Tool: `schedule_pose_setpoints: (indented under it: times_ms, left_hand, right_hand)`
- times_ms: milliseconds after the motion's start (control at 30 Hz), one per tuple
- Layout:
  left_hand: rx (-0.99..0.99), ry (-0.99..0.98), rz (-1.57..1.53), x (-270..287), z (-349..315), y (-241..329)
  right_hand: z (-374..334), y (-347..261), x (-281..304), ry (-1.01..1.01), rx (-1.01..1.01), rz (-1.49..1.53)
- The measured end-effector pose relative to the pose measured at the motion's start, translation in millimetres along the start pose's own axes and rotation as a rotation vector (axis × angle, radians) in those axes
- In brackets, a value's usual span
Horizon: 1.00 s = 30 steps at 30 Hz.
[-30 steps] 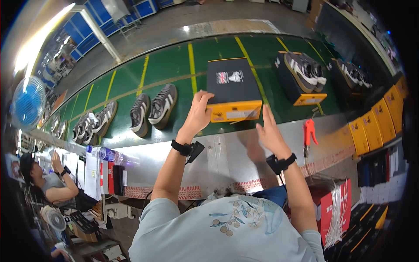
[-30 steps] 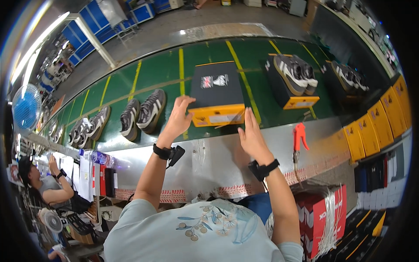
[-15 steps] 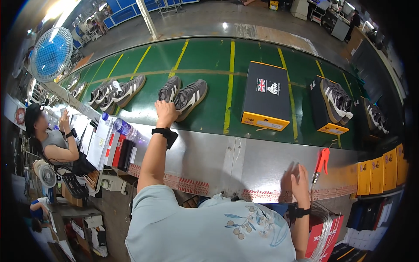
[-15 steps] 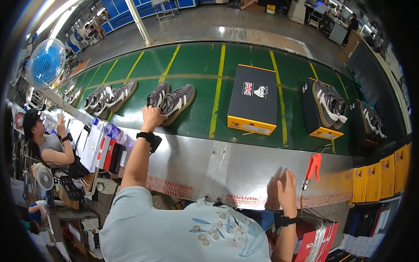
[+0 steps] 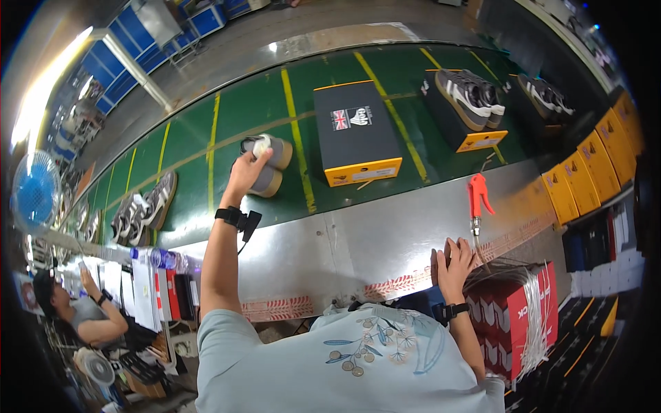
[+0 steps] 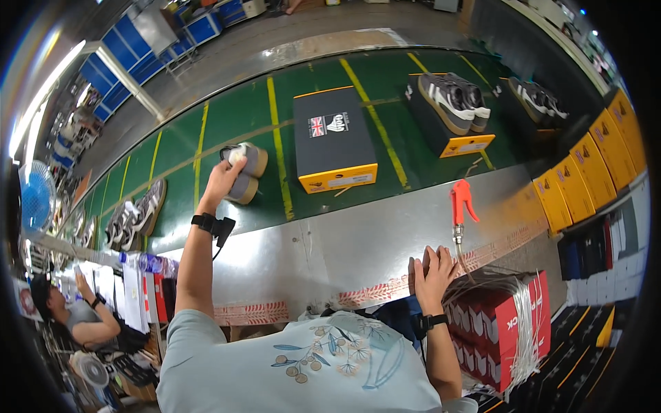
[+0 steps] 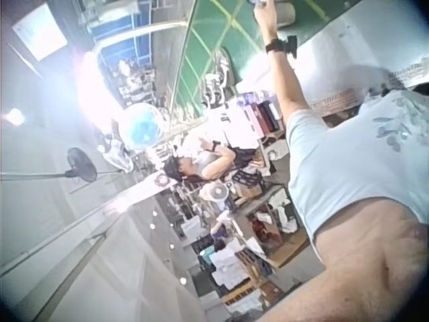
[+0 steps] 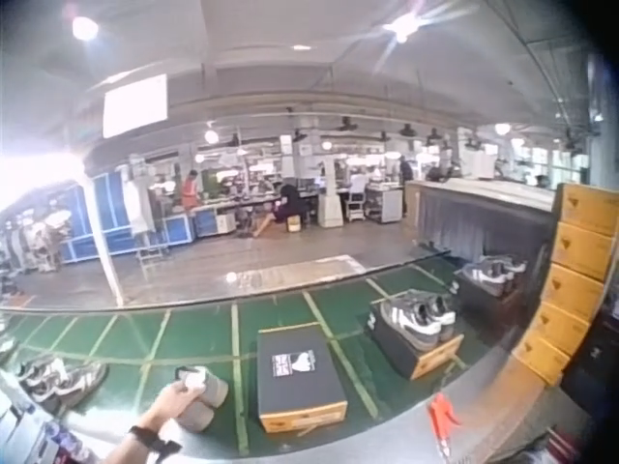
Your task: Applying identification labels to shoeboxes and stacking them by category in a warehouse.
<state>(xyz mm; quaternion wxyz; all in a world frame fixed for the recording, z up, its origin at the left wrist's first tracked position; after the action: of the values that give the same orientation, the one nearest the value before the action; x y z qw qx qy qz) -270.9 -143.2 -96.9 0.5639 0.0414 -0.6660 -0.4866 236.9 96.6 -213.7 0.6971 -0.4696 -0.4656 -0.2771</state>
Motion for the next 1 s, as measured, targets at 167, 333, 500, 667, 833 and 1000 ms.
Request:
schedule_pose_setpoints:
  times_ms: [167,333,500,667,833,1000]
  left_hand:
    - [-0.353,0.119,-0.234,-43,36,92]
    - [-0.847,0.064,0.278,-92,32,163]
    - [-0.844,-0.046,0.28,-134,33,166]
    - [-0.854,0.13,0.145,-136,24,161]
    - [-0.432,0.004,-0.093,-166,-2,76]
    - [-0.228,-0.093,-0.223,-197,-2,75]
  right_hand:
    - [1,0,0,0.066,-0.053,0.062]
    - [0,-7,2,0.139,-0.031,0.071]
    - [0,-14,1,0.178,-0.045,0.083]
    - [0,-17,3,0.194,-0.052,0.102]
    - [-3,-17,6,0.221,-0.077,0.095]
    - [-2,-21,13,0.18,-0.081,0.074]
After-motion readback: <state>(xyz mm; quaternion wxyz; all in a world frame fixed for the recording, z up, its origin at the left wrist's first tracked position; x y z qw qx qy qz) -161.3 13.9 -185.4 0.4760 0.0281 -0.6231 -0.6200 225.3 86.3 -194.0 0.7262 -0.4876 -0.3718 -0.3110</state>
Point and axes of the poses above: each hand's wrist, its own z-axis towards the middle knuckle, its own x-axis out of the back of the hand, y = z × x, the point moved 2 cm from there along z, towards the middle knuckle, and after that the axes turned 13 degrees about -x, right-handed, at the moved point
